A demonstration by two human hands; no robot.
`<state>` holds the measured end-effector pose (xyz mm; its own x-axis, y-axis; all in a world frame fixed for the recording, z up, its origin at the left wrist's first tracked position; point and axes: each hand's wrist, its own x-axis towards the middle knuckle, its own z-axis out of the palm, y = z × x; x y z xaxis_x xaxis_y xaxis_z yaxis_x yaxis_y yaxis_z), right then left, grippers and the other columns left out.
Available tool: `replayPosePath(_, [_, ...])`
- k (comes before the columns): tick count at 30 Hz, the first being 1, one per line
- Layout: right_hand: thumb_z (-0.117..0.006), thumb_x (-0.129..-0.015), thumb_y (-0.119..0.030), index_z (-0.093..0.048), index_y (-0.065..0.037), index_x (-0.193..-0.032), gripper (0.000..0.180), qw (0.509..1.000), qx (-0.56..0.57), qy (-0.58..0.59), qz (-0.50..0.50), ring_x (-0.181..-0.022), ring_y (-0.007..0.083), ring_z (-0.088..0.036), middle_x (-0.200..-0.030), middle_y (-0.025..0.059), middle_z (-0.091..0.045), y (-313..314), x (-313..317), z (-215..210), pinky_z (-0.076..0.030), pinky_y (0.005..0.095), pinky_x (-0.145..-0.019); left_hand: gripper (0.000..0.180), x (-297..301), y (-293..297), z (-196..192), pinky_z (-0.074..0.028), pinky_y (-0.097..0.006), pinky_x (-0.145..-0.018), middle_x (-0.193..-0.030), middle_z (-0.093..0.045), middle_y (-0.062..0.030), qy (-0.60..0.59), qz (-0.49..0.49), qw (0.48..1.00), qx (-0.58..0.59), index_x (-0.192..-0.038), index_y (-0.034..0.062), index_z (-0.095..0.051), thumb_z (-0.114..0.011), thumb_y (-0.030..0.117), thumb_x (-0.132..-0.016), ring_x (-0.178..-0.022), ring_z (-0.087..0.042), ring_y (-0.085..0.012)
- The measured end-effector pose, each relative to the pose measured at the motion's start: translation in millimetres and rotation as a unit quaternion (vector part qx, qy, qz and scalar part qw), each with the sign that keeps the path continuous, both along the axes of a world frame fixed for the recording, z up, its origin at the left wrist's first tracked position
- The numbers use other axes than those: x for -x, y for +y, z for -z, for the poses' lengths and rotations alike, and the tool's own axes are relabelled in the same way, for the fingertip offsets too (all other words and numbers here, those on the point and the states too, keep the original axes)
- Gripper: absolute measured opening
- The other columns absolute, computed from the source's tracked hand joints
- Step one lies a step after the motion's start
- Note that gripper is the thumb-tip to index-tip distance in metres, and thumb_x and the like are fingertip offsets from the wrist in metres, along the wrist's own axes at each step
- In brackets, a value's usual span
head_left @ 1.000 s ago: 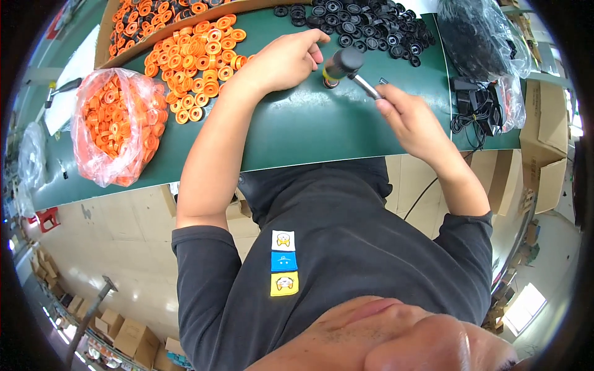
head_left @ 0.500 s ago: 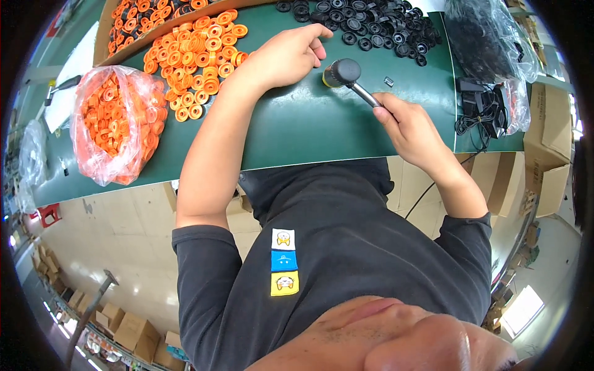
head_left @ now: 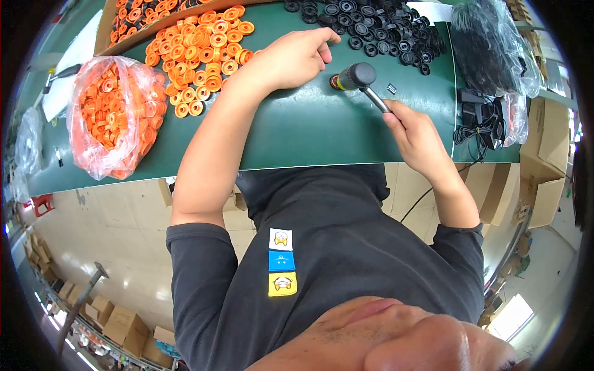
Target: The person assembles small orange and black plastic rings on a workbench by securing them with a rubber mallet.
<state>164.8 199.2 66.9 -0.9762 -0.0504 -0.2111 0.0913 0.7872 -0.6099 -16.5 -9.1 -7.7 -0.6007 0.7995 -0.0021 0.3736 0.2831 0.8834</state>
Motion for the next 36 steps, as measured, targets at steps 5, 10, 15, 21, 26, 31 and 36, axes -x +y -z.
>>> replayPosePath(5, [-0.056, -0.101, -0.015, -0.061, -0.002, -0.116, 0.021, 0.998, 0.033, 0.024, 0.048, -0.076, 0.0457, -0.061, -0.079, 0.0253, -0.06, -4, 3, -8, -0.047, 0.0482, -0.066, 0.05, 1, 0, 0, -0.053, -0.031, -0.08, -0.098, -0.065, -0.0096, 0.019, -0.006, 1.0, 0.011, -0.133, 0.0003, -0.054, -0.046, -0.009, -0.084, -0.086, -0.064, -0.0175])
replayPosePath(10, [-0.054, -0.102, -0.017, -0.062, -0.003, -0.117, 0.023, 1.0, -0.008, 0.005, -0.004, -0.07, 0.0425, -0.061, -0.076, 0.0221, -0.06, 1, 10, 7, -0.048, 0.0438, -0.067, 0.046, 0, 1, -2, -0.053, -0.031, -0.08, -0.097, -0.065, -0.0092, 0.039, 0.002, 0.999, 0.011, -0.129, 0.0004, -0.057, -0.05, -0.007, -0.084, -0.085, -0.064, -0.0179])
replayPosePath(15, [-0.058, -0.1, -0.017, -0.064, -0.001, -0.113, 0.022, 0.995, 0.057, 0.022, 0.081, -0.068, 0.0392, -0.062, -0.075, 0.0201, -0.061, 21, -3, 10, -0.048, 0.0417, -0.065, 0.034, -7, -3, -18, -0.053, -0.033, -0.079, -0.096, -0.061, -0.0109, 0.095, 0.062, 0.993, 0.03, -0.112, 0.0012, -0.064, -0.072, 0.01, -0.081, -0.085, -0.062, -0.0209])
replayPosePath(21, [-0.068, -0.094, -0.019, -0.066, -0.003, -0.109, 0.022, 0.99, -0.103, 0.088, 0.042, -0.07, 0.0353, -0.065, -0.08, 0.0167, -0.066, 71, -8, 15, -0.05, 0.0406, -0.064, 0.032, -10, -2, -16, -0.05, -0.037, -0.081, -0.095, -0.058, -0.0102, 0.129, 0.077, 0.987, 0.047, -0.107, 0.0043, -0.067, -0.077, 0.013, -0.078, -0.092, -0.059, -0.026])
replayPosePath(26, [-0.075, -0.085, -0.02, -0.068, -0.005, -0.103, 0.025, 0.962, -0.209, 0.162, -0.067, -0.078, 0.0347, -0.065, -0.087, 0.0128, -0.066, 102, -7, 33, -0.051, 0.0414, -0.068, 0.026, -12, 0, -18, -0.049, -0.037, -0.082, -0.094, -0.058, -0.01, 0.155, 0.074, 0.983, 0.056, -0.103, 0.0047, -0.067, -0.076, 0.009, -0.079, -0.095, -0.058, -0.0275])
replayPosePath(31, [-0.078, -0.08, -0.016, -0.068, -0.004, -0.108, 0.032, 0.945, -0.146, 0.28, -0.09, -0.091, 0.0324, -0.063, -0.097, 0.0128, -0.062, 71, 18, 18, -0.052, 0.0392, -0.078, 0.026, -10, 1, -15, -0.052, -0.036, -0.08, -0.095, -0.058, -0.0101, 0.16, 0.073, 0.983, 0.049, -0.103, 0.0049, -0.066, -0.076, 0.009, -0.079, -0.088, -0.061, -0.0243])
replayPosePath(36, [-0.081, -0.072, -0.01, -0.067, -0.004, -0.108, 0.038, 0.932, -0.002, 0.307, -0.19, -0.094, 0.0326, -0.062, -0.102, 0.0119, -0.061, 19, 60, 25, -0.052, 0.0401, -0.081, 0.025, -12, 3, -23, -0.053, -0.03, -0.077, -0.093, -0.065, -0.0079, 0.088, 0.065, 0.994, -0.004, -0.102, 0.002, -0.065, -0.074, 0.009, -0.081, -0.082, -0.063, -0.0168])
